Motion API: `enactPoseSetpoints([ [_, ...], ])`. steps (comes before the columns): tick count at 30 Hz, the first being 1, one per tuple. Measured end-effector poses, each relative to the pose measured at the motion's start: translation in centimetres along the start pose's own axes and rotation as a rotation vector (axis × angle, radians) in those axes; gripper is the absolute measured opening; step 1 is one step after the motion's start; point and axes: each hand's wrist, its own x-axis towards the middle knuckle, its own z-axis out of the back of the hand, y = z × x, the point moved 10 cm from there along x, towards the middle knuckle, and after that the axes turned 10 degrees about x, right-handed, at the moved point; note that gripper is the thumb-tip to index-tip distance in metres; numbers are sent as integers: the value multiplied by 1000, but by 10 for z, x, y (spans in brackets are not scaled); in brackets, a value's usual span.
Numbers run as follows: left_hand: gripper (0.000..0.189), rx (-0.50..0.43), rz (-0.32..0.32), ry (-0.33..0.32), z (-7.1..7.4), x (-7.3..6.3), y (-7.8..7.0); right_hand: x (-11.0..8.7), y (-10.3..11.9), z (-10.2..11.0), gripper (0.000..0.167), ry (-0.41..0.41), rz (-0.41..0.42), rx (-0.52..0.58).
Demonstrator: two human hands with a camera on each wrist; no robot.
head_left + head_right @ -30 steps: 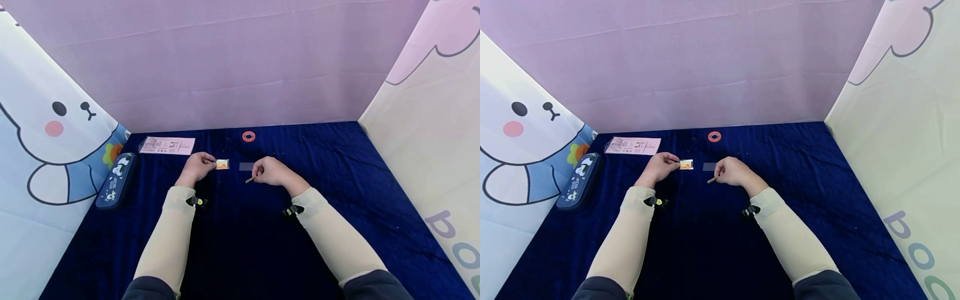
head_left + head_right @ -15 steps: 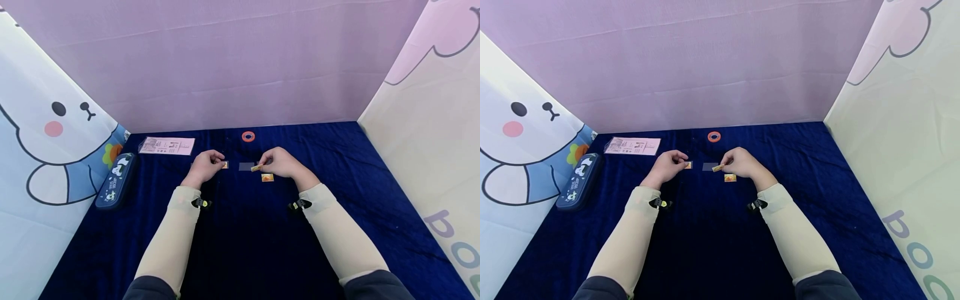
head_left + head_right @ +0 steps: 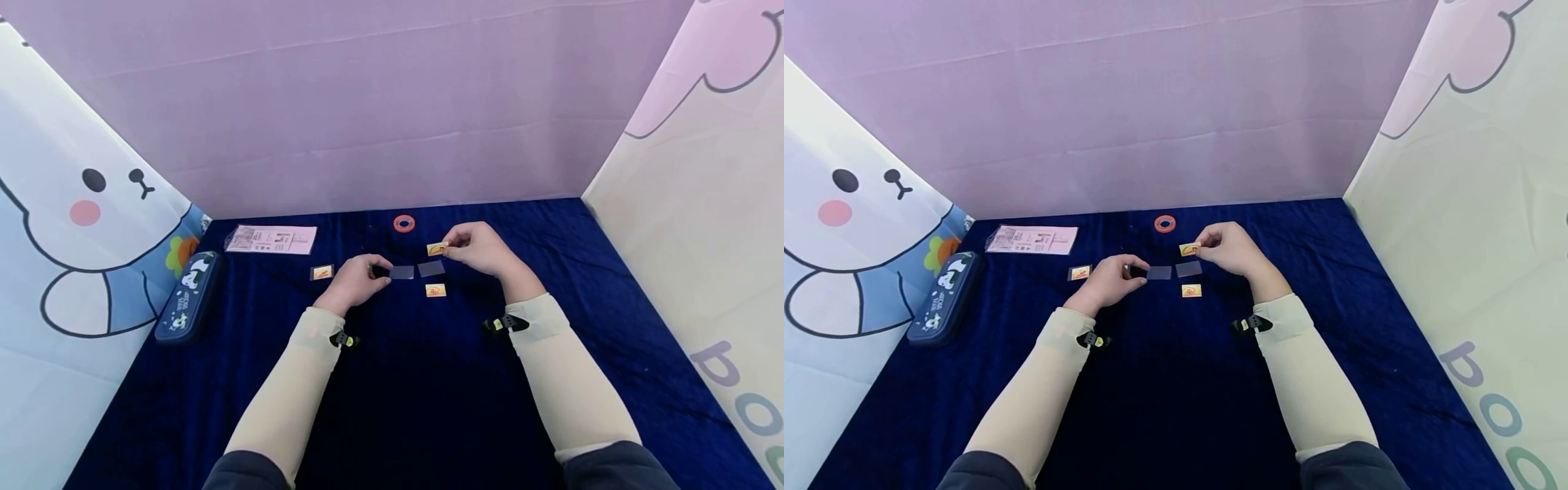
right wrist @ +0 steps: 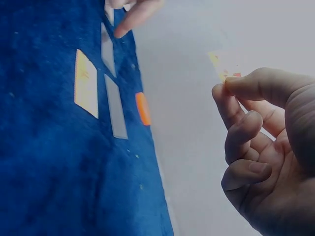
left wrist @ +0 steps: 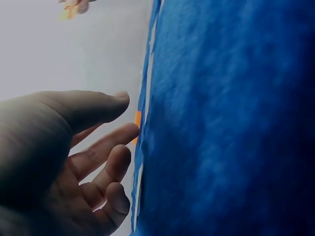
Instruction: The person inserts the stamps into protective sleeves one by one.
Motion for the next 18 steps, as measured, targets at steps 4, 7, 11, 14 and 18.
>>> enactPoseSetpoints([
  [4,33,36,-8,40,-5,-2,-9,-2,2,13,10,-45,2,28],
  [7,37,56,-12,55,-8,-3,-12,-5,4,21,6,-81,-3,49],
  [11,39,91,-18,57,-11,-3,-14,-8,5,29,6,-108,-22,66],
  [14,37,113,-24,45,-11,-2,-14,-9,5,33,9,-118,-32,73],
  [18,35,115,-32,30,-11,-2,-15,-9,4,35,11,-118,-29,73],
])
